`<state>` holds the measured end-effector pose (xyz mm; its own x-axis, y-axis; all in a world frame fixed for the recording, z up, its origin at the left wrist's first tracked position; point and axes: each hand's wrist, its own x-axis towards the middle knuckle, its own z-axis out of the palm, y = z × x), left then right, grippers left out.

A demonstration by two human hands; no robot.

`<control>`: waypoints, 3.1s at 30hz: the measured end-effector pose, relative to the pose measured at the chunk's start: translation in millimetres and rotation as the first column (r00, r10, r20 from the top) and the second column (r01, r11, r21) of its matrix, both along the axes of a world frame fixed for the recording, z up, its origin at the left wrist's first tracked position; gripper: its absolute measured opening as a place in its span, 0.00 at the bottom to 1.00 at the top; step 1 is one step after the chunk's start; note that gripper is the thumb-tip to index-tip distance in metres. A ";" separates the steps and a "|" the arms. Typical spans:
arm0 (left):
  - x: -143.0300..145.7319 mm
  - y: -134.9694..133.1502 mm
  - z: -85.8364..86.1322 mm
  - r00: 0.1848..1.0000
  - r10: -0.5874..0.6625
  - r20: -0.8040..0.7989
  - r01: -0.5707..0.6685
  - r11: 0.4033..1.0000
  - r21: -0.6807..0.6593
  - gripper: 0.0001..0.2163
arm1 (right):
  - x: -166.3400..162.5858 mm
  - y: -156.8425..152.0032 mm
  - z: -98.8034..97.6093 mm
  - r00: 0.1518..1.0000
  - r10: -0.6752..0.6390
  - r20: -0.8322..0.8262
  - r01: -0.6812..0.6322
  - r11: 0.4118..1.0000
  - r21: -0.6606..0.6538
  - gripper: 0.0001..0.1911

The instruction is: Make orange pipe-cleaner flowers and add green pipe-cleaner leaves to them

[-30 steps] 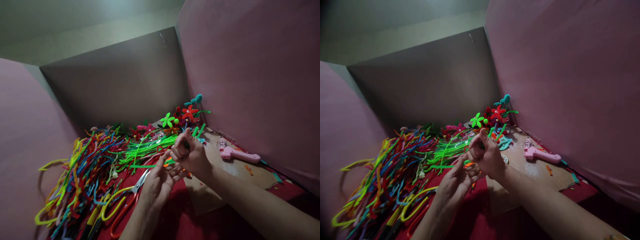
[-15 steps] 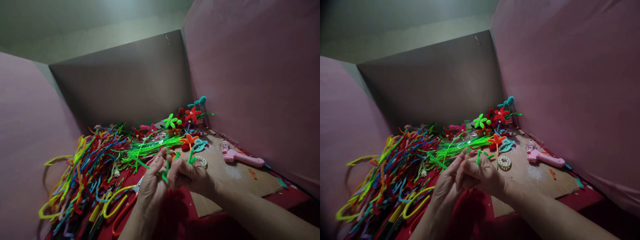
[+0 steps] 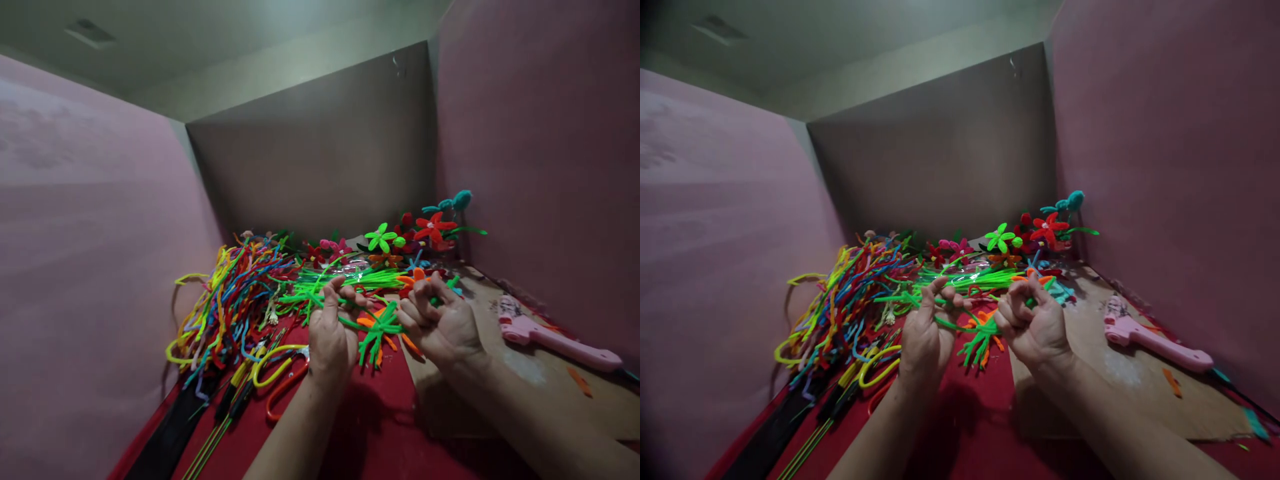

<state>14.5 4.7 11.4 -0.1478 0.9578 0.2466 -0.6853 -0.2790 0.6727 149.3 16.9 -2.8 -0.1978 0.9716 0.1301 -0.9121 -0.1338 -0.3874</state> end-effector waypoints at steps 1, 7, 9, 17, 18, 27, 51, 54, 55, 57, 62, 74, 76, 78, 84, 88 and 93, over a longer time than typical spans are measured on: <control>-0.1 0.0 1.0 1.000 0.016 0.005 -0.016 1.000 -0.015 0.10 | 0.6 0.5 -0.8 1.000 -0.004 -0.005 0.004 1.000 -0.020 0.20; -1.6 1.6 3.6 0.996 0.086 0.022 -0.086 0.996 -0.009 0.09 | 1.7 3.6 -5.8 1.000 0.012 -0.020 -0.013 1.000 -0.025 0.20; -0.2 2.2 1.3 0.998 0.061 0.028 -0.060 0.998 -0.035 0.09 | 1.2 4.2 -3.2 0.999 -0.032 -0.022 0.032 0.999 0.003 0.19; 4.5 2.0 -9.4 0.973 -0.201 0.111 0.227 0.915 -0.332 0.12 | -1.2 3.0 11.8 0.992 -0.123 0.007 0.122 0.987 0.102 0.23; 3.6 2.2 -8.8 0.972 -0.201 0.126 0.232 0.910 -0.342 0.12 | -0.6 3.1 11.5 0.991 -0.130 0.016 0.127 0.985 0.118 0.23; -10.8 10.2 -4.0 0.992 0.027 0.127 -0.003 0.983 -0.182 0.15 | 3.1 -3.1 7.3 0.995 -0.095 0.031 0.091 0.990 0.111 0.22; -26.3 21.1 2.0 0.959 0.036 0.281 0.025 0.977 -0.211 0.16 | -38.0 -45.7 -19.5 0.864 -0.268 0.426 0.011 0.857 0.515 0.24; -32.1 23.9 5.2 0.955 0.010 0.296 0.058 0.973 -0.221 0.17 | -34.7 -54.0 -22.0 0.780 -0.390 0.489 0.031 0.805 0.592 0.22; -34.4 23.9 7.0 0.954 0.000 0.301 0.071 0.972 -0.225 0.17 | -32.2 -54.9 -19.9 0.780 -0.410 0.473 0.051 0.795 0.605 0.21; -37.7 22.2 11.0 0.950 -0.023 0.312 0.098 0.970 -0.225 0.18 | -26.8 -54.4 -10.4 0.820 -0.414 0.395 0.116 0.796 0.594 0.21; -30.5 12.5 18.0 0.941 -0.095 0.325 0.167 0.965 -0.202 0.18 | -19.5 -55.2 21.7 0.944 -0.275 0.183 0.148 0.846 0.512 0.27; -22.2 -1.3 38.8 0.935 -0.128 0.330 0.164 0.983 -0.084 0.18 | 8.1 -51.7 20.1 0.977 -0.213 0.014 0.188 0.891 0.413 0.24; -23.6 -2.6 40.9 0.928 -0.105 0.358 0.137 0.989 -0.064 0.20 | 10.0 -47.4 22.4 0.973 -0.224 -0.045 0.226 0.913 0.339 0.23; -27.2 -3.9 43.9 0.920 -0.074 0.385 0.093 0.995 -0.032 0.21 | 12.6 -43.8 23.9 0.971 -0.223 -0.083 0.237 0.936 0.260 0.21; -38.5 -9.3 53.1 0.955 -0.032 0.294 0.033 0.999 0.001 0.20 | 27.7 -38.3 10.4 0.976 -0.193 -0.096 0.201 0.976 0.086 0.16; -37.3 -19.3 69.5 0.995 0.033 0.097 -0.039 0.997 0.060 0.18 | 43.3 -39.8 -10.2 0.983 -0.167 -0.082 0.169 0.986 0.014 0.15; -30.3 -34.3 108.8 0.991 0.075 -0.114 -0.062 0.992 0.113 0.19 | 66.3 -40.3 -20.9 0.972 -0.222 0.070 0.221 0.975 0.029 0.12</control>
<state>-15.8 -29.6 120.2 -0.1759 0.9129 0.3683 -0.5801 -0.3984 0.7105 215.6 -23.4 -23.7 0.0124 0.9896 0.1436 -0.8876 0.0771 -0.4542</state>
